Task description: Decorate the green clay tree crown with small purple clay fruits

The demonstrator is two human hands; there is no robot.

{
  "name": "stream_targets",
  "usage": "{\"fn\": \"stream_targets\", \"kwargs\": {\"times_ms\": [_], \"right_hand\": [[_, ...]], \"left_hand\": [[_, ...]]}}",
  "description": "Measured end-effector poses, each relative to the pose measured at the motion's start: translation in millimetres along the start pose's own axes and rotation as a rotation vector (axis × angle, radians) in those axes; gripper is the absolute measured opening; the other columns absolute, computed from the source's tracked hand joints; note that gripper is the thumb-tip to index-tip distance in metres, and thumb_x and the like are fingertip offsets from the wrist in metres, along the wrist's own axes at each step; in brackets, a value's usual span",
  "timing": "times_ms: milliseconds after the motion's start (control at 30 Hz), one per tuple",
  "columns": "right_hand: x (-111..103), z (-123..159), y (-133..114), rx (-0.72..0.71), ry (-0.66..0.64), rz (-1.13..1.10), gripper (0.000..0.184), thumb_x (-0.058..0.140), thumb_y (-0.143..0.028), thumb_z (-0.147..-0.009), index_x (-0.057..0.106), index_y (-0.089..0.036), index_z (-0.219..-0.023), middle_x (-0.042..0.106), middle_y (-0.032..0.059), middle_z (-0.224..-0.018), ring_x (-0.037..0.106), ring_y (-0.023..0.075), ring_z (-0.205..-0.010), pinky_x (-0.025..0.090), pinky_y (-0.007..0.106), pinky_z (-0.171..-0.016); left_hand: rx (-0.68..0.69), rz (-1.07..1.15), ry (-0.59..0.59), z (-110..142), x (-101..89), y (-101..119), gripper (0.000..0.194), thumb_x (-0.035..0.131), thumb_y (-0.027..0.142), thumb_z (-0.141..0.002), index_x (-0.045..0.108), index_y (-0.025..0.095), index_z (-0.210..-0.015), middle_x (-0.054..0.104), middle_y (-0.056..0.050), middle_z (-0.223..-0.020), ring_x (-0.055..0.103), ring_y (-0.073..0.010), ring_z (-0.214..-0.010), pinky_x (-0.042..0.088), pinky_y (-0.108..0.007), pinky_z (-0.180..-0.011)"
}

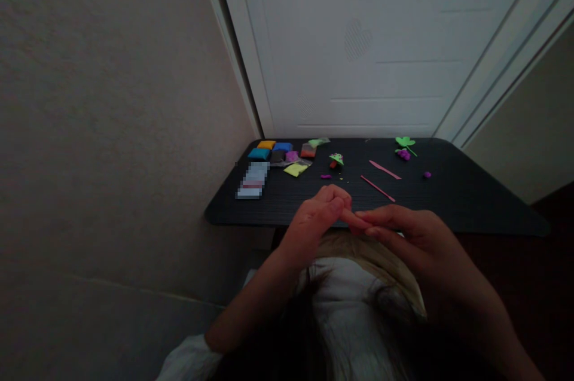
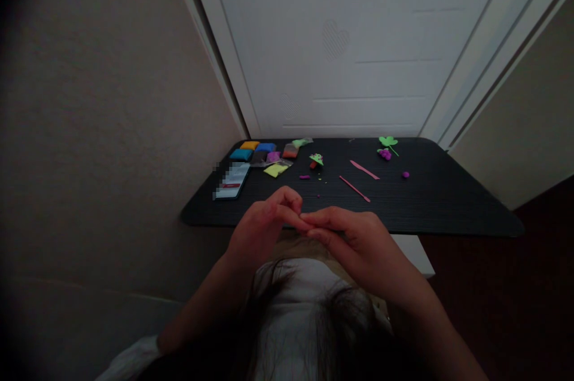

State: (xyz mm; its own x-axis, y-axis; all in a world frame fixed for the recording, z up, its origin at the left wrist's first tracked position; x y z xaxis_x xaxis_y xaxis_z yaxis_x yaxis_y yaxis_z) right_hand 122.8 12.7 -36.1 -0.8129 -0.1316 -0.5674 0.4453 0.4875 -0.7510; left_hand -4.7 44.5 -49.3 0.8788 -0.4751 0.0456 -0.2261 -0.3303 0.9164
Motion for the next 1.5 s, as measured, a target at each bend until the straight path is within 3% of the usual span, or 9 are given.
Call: {"fn": "stream_targets", "kwargs": {"times_ms": [167, 333, 467, 567, 733, 1167, 1300, 1500], "right_hand": [[-4, 1, 4, 0.002, 0.029, -0.018, 0.014, 0.056, -0.027, -0.078, 0.063, -0.026, -0.09, 0.068, -0.0026, -0.081, 0.063, 0.0111, -0.069, 0.048, 0.021, -0.061], [-13, -9, 19, -0.003, 0.224, 0.079, 0.011, 0.063, -0.03, -0.071, 0.062, -0.022, -0.079, 0.067, -0.0019, -0.075, 0.062, 0.012, -0.066, 0.047, 0.023, -0.06], [-15, -24, 41, 0.035, 0.337, 0.013, 0.017, 0.065, -0.034, -0.069, 0.059, -0.02, -0.075, 0.066, 0.0011, -0.074, 0.062, 0.0152, -0.067, 0.048, 0.027, -0.06], [-11, -33, 57, 0.072, 0.316, -0.078, 0.019, 0.062, -0.036, -0.07, 0.06, -0.019, -0.079, 0.067, 0.0025, -0.079, 0.063, 0.0166, -0.072, 0.05, 0.031, -0.066], [-4, -36, 70, 0.099, 0.202, -0.212, 0.022, 0.058, -0.036, -0.075, 0.059, -0.018, -0.089, 0.068, 0.0034, -0.082, 0.063, 0.0174, -0.081, 0.048, 0.035, -0.076], [2, -38, 69, 0.057, 0.066, -0.288, 0.024, 0.051, -0.032, -0.081, 0.056, -0.019, -0.1, 0.066, 0.0037, -0.093, 0.062, 0.0147, -0.086, 0.046, 0.032, -0.081], [1, -39, 73, 0.088, 0.108, -0.261, 0.023, 0.056, -0.034, -0.077, 0.058, -0.019, -0.094, 0.067, 0.0027, -0.086, 0.062, 0.0156, -0.083, 0.047, 0.032, -0.078], [-2, -39, 81, 0.146, 0.299, -0.152, 0.021, 0.063, -0.037, -0.069, 0.058, -0.02, -0.079, 0.067, 0.0026, -0.082, 0.063, 0.0171, -0.076, 0.049, 0.031, -0.069]], "left_hand": [[-0.016, -0.004, -0.058, -2, 3.0, -3, 0.04, 0.038, 0.041, -0.083, 0.071, 0.021, -0.072, 0.052, -0.005, -0.083, 0.046, -0.0187, -0.086, 0.032, -0.032, -0.085], [0.008, -0.108, -0.11, -16, 7.0, -4, 0.031, 0.041, 0.032, -0.083, 0.07, 0.022, -0.081, 0.056, -0.005, -0.091, 0.048, -0.0179, -0.093, 0.032, -0.031, -0.089], [-0.018, -0.102, -0.125, -36, 4.6, -13, 0.028, 0.043, 0.03, -0.082, 0.069, 0.02, -0.08, 0.057, -0.005, -0.097, 0.049, -0.017, -0.098, 0.033, -0.028, -0.09], [-0.059, -0.117, -0.113, -51, -2.5, -25, 0.026, 0.045, 0.03, -0.08, 0.068, 0.019, -0.078, 0.059, -0.004, -0.096, 0.05, -0.0167, -0.096, 0.033, -0.028, -0.089], [-0.08, -0.122, -0.195, -63, -7.9, -43, 0.037, 0.037, 0.035, -0.083, 0.069, 0.018, -0.076, 0.062, -0.004, -0.096, 0.051, -0.0165, -0.095, 0.033, -0.029, -0.089], [-0.164, 0.198, -0.239, -60, -8.8, -55, 0.037, 0.042, 0.037, -0.081, 0.071, 0.016, -0.073, 0.059, -0.006, -0.096, 0.052, -0.0156, -0.084, 0.038, -0.029, -0.077], [-0.198, 0.189, -0.234, -59, -8.6, -61, 0.036, 0.044, 0.038, -0.08, 0.07, 0.014, -0.073, 0.058, -0.006, -0.099, 0.052, -0.0142, -0.079, 0.039, -0.03, -0.076], [-0.256, 0.112, -0.187, -58, -8.1, -69, 0.03, 0.049, 0.036, -0.078, 0.067, 0.015, -0.087, 0.061, -0.007, -0.101, 0.05, -0.0193, -0.099, 0.034, -0.034, -0.088]]}}
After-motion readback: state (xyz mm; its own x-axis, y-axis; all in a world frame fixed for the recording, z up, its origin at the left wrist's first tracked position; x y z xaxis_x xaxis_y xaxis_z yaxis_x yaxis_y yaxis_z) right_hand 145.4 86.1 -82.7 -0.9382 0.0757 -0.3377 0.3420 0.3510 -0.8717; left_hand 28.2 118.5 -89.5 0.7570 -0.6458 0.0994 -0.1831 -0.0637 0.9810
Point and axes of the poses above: each hand's wrist, its own z-axis away from the middle knuckle, its own x-axis out of the palm, y = z × x, the point moved 6 cm from there along -z, towards the middle knuckle
